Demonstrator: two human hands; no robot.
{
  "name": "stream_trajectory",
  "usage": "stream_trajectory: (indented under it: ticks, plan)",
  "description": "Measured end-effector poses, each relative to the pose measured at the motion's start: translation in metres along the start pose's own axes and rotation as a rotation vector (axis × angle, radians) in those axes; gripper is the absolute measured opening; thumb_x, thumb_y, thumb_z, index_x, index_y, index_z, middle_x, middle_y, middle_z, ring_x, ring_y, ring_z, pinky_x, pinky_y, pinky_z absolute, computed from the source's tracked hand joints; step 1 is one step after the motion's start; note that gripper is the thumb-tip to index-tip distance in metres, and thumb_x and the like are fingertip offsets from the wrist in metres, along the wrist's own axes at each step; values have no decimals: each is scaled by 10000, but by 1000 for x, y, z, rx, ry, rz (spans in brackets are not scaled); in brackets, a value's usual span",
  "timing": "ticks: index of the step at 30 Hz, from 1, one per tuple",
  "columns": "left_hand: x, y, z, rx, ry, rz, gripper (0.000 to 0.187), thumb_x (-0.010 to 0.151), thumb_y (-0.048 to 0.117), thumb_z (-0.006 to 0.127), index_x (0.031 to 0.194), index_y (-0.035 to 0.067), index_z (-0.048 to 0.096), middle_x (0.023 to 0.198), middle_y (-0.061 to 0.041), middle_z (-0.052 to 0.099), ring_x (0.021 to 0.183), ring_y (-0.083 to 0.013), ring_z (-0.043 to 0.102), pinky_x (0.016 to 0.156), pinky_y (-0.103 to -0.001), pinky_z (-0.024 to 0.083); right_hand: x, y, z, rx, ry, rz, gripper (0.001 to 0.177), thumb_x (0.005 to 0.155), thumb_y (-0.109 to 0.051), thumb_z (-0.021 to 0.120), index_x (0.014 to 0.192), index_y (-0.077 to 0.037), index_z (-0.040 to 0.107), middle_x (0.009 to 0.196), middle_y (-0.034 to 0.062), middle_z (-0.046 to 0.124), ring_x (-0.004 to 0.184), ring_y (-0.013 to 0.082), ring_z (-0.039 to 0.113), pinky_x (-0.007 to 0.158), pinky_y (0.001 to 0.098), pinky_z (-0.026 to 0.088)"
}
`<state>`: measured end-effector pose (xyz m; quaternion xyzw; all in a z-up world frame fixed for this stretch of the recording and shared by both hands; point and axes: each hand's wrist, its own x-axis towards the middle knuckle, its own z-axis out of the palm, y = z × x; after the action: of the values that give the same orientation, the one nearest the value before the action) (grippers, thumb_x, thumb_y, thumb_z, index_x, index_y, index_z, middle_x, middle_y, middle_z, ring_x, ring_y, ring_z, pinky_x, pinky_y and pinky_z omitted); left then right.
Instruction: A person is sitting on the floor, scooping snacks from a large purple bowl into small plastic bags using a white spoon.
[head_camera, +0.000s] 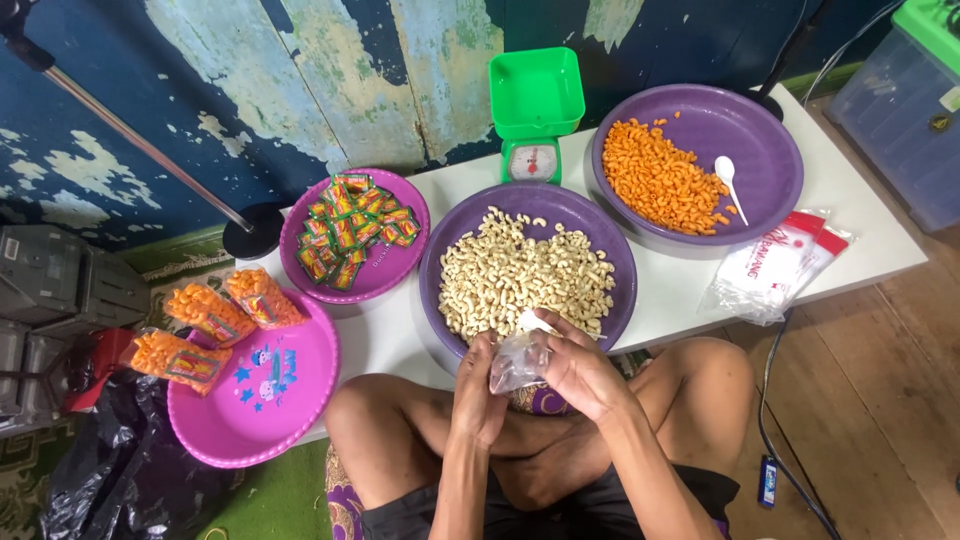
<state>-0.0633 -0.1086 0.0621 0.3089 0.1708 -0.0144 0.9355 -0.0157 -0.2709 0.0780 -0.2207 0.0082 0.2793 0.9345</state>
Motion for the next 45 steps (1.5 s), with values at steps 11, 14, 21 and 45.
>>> stream_trajectory:
  ticks: [11,14,21,45]
  plan:
    - [11,-13,-2,120,81,28,259,1014,248,606,1154,31,606,877,-98,639,759,-173,647,677,-295,543,5,16,-32,-12,111,20,285,969,-5,580,1252,-37,571,765,21,566,608,58,542,538,186,464]
    - [13,-20,-6,115,86,65,297,1012,328,606,1105,46,610,834,-120,720,774,-217,745,693,-335,603,6,21,-33,-127,141,35,212,1015,-78,565,1226,-78,547,662,-11,460,465,24,431,413,141,395]
    - [-14,4,25,345,-40,150,350,1028,311,548,1246,38,555,994,-80,575,997,-211,638,940,-407,551,-15,6,20,-758,297,-113,515,941,-401,647,1349,-94,580,1262,194,590,1236,334,580,1094,538,424]
    - [-6,-1,13,1239,85,486,136,818,201,647,811,81,585,1078,-94,583,1068,-260,568,917,-433,503,-28,2,27,-1591,311,-673,149,812,20,760,925,-43,685,855,6,726,683,107,646,612,234,518]
